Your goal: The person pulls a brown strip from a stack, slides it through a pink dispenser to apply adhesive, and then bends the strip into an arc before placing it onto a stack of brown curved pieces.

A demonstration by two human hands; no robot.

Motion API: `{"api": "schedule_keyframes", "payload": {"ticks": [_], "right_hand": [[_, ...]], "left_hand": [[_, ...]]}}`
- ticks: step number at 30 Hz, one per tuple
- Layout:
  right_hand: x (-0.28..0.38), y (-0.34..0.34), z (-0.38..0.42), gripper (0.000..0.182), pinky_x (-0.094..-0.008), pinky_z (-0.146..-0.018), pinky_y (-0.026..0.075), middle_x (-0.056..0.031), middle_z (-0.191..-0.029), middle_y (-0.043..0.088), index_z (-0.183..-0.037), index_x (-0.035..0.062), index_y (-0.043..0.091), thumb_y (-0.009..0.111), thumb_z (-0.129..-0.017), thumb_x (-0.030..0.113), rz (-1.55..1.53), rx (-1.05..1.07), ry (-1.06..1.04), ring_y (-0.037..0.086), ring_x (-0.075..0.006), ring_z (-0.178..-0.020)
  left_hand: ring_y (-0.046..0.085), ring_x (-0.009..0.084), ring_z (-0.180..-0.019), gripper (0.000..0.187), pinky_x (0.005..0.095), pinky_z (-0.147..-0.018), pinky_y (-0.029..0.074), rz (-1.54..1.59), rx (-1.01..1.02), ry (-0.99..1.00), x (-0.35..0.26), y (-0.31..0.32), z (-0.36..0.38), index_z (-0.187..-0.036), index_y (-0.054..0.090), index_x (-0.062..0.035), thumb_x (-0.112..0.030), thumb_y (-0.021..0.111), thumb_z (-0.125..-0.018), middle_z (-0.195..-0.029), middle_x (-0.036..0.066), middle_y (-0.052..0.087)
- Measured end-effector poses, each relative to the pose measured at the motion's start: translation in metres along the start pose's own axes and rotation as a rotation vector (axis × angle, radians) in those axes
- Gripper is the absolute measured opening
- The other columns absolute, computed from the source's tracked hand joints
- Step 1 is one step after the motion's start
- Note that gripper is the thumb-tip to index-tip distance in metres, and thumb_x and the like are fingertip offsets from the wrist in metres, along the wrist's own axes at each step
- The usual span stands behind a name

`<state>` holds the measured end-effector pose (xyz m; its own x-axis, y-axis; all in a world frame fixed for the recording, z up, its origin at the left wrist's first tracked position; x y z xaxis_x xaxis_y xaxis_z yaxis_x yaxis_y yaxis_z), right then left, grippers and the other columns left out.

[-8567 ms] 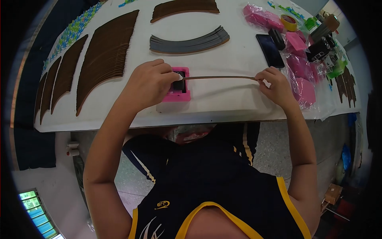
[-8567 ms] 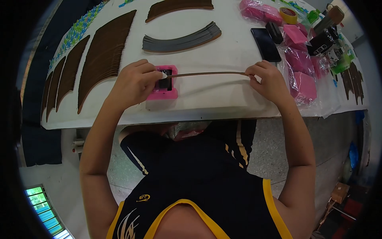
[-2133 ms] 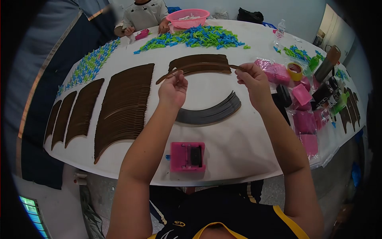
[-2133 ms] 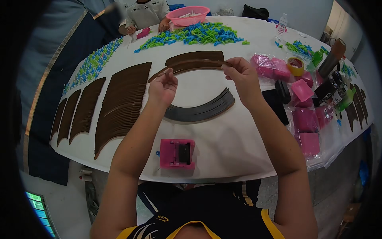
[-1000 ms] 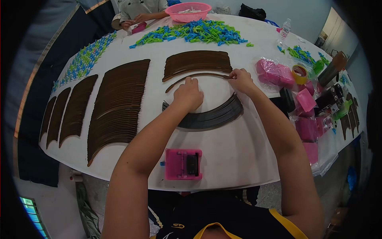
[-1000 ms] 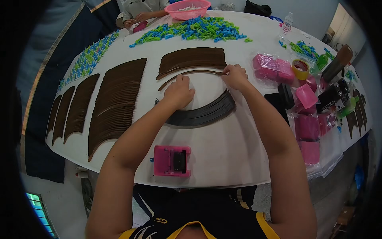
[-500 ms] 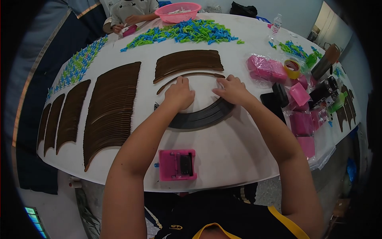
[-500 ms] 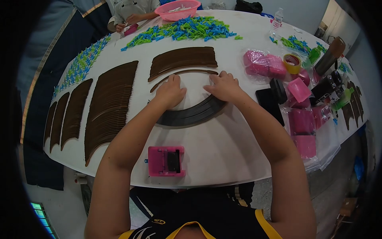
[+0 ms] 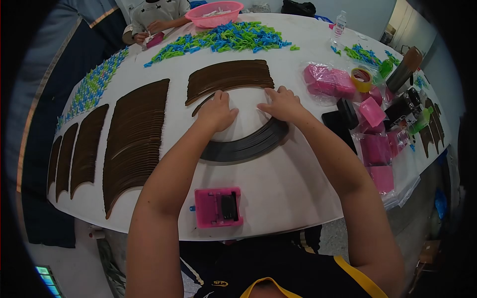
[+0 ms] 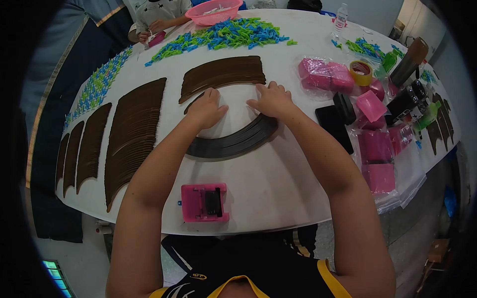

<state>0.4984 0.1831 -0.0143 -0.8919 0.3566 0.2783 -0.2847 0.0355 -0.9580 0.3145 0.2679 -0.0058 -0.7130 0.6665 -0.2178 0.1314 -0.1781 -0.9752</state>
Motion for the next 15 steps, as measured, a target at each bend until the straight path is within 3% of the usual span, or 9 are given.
{"api": "schedule_keyframes", "payload": {"ticks": [12,15], "right_hand": [[-0.005,0.001,-0.002,0.083,-0.0600,-0.110,0.043,-0.0181,-0.146,0.055,-0.156,0.0191,0.051,0.070,-0.087,0.061,-0.015,0.006,0.045,0.053,-0.0398,-0.136],[-0.006,0.001,-0.001,0.084,-0.0597,-0.110,0.043,-0.0176,-0.146,0.055,-0.157,0.0194,0.051,0.070,-0.086,0.061,-0.020,0.014,0.056,0.053,-0.0395,-0.136]], "left_hand": [[0.059,0.0410,-0.130,0.061,0.0495,-0.106,0.050,-0.003,-0.031,0.020,0.000,0.001,0.005,-0.140,0.049,0.0010,-0.043,0.061,-0.099,-0.146,0.020,0.051],[0.063,0.0423,-0.123,0.063,0.0512,-0.103,0.053,-0.032,-0.020,-0.077,0.004,-0.002,0.017,-0.141,0.050,0.0010,-0.046,0.061,-0.100,-0.142,0.022,0.052]]}}
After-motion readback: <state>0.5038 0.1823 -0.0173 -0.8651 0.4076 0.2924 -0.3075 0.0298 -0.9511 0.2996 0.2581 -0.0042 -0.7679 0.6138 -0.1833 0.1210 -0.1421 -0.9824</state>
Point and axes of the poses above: each hand's wrist, its own z-axis away from the middle knuckle, its own y-axis out of the palm, x = y × z, the point moved 10 cm from there along -z, towards the middle knuckle
